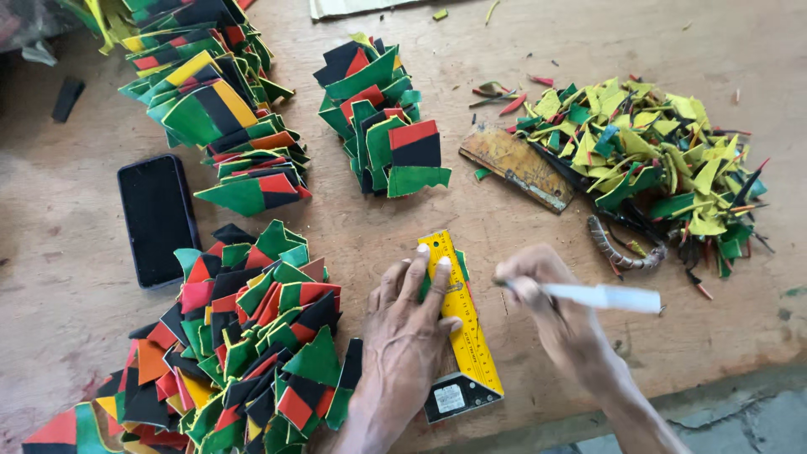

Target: The person measures and marks small multicolored fabric pieces with a ruler and marker, then trims them with scissors. The person handles each piece individually, aligning the ruler, drawing a line, and cutting along the marked edge.

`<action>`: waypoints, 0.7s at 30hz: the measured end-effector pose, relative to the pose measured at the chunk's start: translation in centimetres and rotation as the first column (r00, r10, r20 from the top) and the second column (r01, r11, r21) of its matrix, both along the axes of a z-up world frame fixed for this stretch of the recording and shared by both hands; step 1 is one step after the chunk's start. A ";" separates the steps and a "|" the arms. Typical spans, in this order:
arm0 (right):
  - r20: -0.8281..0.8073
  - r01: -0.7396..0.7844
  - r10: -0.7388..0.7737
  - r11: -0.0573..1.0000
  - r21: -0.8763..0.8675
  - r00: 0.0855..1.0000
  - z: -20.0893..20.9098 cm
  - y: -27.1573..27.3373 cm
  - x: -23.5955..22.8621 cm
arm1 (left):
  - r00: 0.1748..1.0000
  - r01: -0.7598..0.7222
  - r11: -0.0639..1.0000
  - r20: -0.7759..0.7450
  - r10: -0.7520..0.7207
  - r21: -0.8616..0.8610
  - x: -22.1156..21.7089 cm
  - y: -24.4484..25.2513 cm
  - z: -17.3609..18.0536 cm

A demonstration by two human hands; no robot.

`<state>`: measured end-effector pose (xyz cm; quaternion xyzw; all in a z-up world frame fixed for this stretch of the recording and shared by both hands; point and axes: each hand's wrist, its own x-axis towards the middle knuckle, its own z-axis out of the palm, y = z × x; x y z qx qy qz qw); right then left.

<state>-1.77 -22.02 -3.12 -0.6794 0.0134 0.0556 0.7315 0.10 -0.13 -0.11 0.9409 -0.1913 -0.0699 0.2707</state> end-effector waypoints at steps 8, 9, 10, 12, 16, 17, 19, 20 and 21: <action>0.020 0.090 -0.088 0.976 -0.198 0.996 -1.7 2.1 3.3 | 0.999 0.015 1.000 -0.042 -0.015 -0.003 0.1 0.1 0.0; 0.022 0.087 -0.084 0.976 -0.199 0.996 -1.6 2.1 3.3 | 0.998 0.014 1.000 -0.054 -0.014 -0.003 0.1 0.2 0.0; 0.019 0.076 -0.073 0.975 -0.209 0.997 -1.6 2.1 3.2 | 0.999 0.014 1.000 -0.041 -0.015 -0.009 0.1 0.2 -0.1; 0.015 0.058 -0.056 0.972 -0.229 0.998 -1.5 2.1 3.2 | 1.000 0.020 1.000 -0.012 -0.020 -0.022 0.1 0.3 -0.1; 0.010 0.039 -0.038 0.983 -0.179 0.999 -1.1 2.2 3.2 | 1.000 0.011 1.000 -0.019 -0.012 -0.024 0.1 0.2 -0.1; 0.009 0.037 -0.036 0.984 -0.174 0.999 -1.0 2.3 3.1 | 1.000 0.011 1.000 -0.017 -0.011 -0.025 0.1 0.2 0.0; 0.029 0.032 -0.027 0.976 -0.213 0.999 -0.6 2.4 3.0 | 1.000 0.011 1.000 -0.025 -0.011 -0.018 0.1 0.2 0.0; 0.048 0.031 -0.019 0.966 -0.258 0.999 -0.4 2.3 2.9 | 0.999 0.012 1.000 -0.034 -0.012 -0.011 0.2 0.2 0.1; 0.067 0.030 -0.011 0.953 -0.301 0.998 -0.2 2.3 2.8 | 0.999 0.012 1.000 -0.043 -0.013 -0.004 0.2 0.1 0.1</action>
